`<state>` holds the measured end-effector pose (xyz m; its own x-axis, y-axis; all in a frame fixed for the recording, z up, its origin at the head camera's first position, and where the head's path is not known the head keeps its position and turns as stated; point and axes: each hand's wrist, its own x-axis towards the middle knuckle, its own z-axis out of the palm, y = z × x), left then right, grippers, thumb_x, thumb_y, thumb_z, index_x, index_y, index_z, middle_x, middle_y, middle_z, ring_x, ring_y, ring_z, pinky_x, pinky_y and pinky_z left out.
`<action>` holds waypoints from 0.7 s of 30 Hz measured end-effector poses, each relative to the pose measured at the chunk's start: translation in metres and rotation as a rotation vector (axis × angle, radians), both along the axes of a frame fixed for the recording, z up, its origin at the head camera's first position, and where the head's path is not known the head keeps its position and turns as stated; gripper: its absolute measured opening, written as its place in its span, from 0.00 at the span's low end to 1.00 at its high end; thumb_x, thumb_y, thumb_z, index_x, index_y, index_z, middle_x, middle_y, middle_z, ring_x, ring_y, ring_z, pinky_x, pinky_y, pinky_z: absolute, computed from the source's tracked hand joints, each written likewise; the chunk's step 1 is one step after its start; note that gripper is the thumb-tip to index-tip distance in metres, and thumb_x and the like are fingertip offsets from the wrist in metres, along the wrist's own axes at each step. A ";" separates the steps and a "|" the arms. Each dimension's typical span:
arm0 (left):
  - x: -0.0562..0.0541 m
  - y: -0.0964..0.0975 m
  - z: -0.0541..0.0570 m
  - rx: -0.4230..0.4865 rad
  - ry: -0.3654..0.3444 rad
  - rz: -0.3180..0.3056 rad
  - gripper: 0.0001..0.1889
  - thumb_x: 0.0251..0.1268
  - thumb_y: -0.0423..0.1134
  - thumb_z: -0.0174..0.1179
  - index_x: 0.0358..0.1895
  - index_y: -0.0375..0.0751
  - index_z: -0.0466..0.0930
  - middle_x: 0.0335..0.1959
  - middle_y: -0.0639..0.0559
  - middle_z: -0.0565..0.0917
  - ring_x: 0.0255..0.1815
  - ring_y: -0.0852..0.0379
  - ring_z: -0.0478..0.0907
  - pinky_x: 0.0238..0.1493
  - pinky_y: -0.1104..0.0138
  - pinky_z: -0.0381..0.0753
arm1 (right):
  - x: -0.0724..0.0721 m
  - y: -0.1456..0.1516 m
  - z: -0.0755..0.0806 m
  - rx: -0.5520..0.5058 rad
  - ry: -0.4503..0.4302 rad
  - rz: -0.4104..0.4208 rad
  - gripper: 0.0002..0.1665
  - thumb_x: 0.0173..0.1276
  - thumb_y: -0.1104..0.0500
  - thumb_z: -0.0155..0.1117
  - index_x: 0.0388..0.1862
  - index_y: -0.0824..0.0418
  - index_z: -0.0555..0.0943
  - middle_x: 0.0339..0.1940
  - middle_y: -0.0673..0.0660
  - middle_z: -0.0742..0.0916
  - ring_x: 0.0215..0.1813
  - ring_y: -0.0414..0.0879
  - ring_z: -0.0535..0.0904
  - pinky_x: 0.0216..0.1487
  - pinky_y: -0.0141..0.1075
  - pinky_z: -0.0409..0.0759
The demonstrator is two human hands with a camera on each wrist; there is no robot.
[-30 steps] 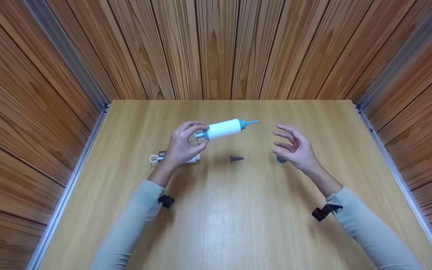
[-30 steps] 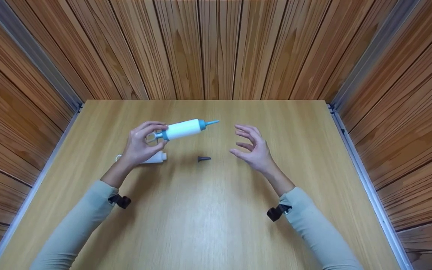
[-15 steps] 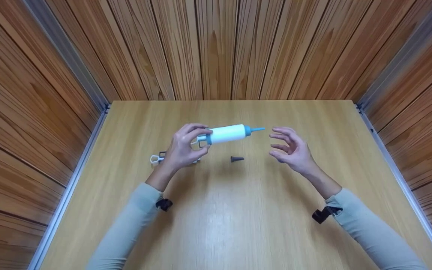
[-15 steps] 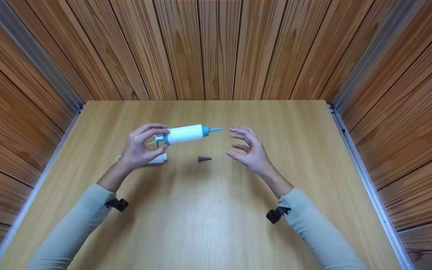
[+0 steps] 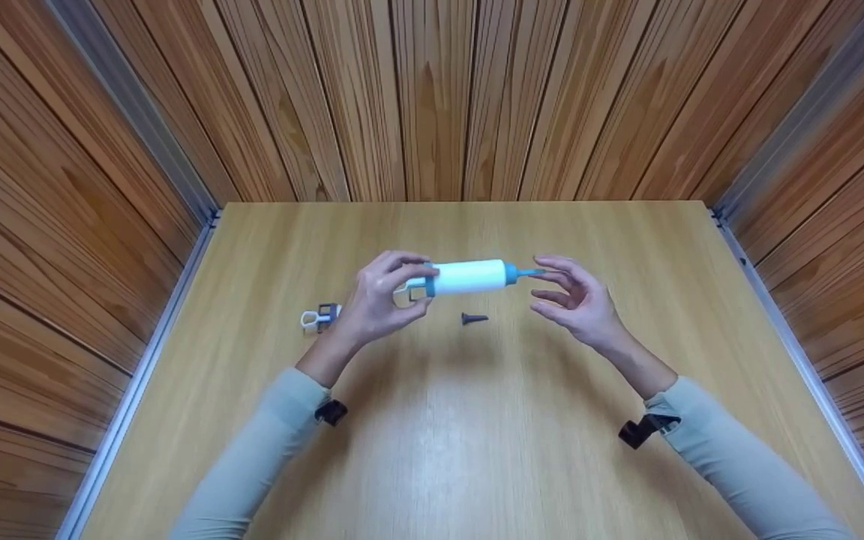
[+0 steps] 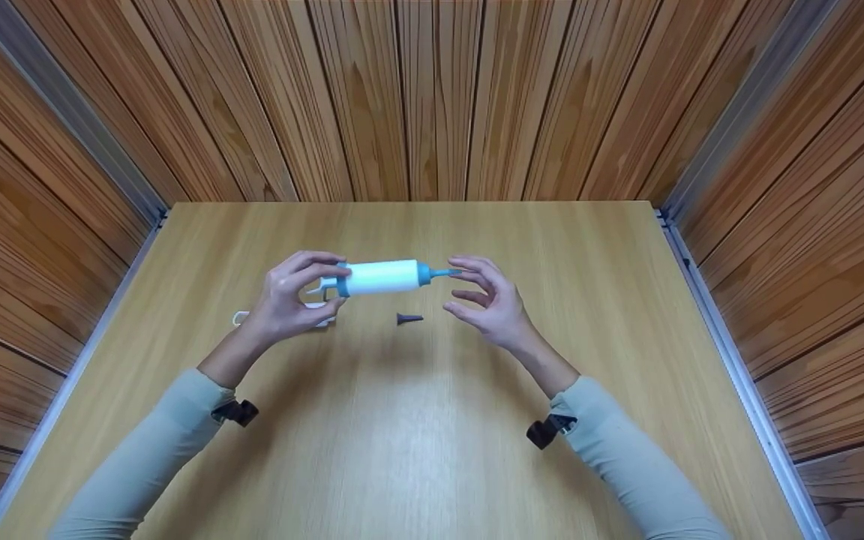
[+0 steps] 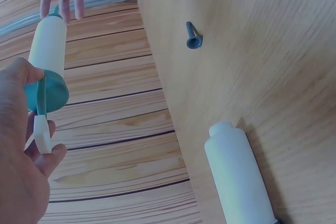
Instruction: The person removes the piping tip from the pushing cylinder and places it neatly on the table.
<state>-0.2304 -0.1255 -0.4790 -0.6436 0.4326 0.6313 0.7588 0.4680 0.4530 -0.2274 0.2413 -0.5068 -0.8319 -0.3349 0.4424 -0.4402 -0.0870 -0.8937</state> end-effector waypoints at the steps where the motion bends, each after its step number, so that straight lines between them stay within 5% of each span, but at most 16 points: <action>1: 0.000 0.001 0.000 -0.002 -0.002 -0.002 0.19 0.66 0.33 0.80 0.60 0.40 0.92 0.63 0.36 0.90 0.64 0.38 0.88 0.64 0.48 0.93 | 0.000 -0.001 0.000 0.001 0.003 0.000 0.39 0.67 0.85 0.70 0.77 0.84 0.68 0.75 0.42 0.85 0.72 0.40 0.87 0.69 0.35 0.90; 13: 0.004 0.010 -0.001 -0.046 0.014 -0.033 0.19 0.67 0.33 0.80 0.60 0.40 0.91 0.63 0.38 0.90 0.63 0.40 0.88 0.63 0.50 0.94 | 0.005 -0.014 0.006 0.022 -0.004 -0.034 0.33 0.68 0.82 0.72 0.71 0.84 0.75 0.71 0.47 0.87 0.69 0.39 0.89 0.67 0.36 0.91; 21: 0.005 0.013 -0.004 -0.044 0.009 -0.059 0.21 0.66 0.33 0.80 0.61 0.40 0.91 0.64 0.37 0.89 0.64 0.40 0.87 0.64 0.49 0.93 | 0.009 -0.020 0.009 0.038 -0.043 -0.098 0.21 0.70 0.82 0.71 0.61 0.81 0.83 0.60 0.44 0.90 0.62 0.39 0.90 0.64 0.34 0.91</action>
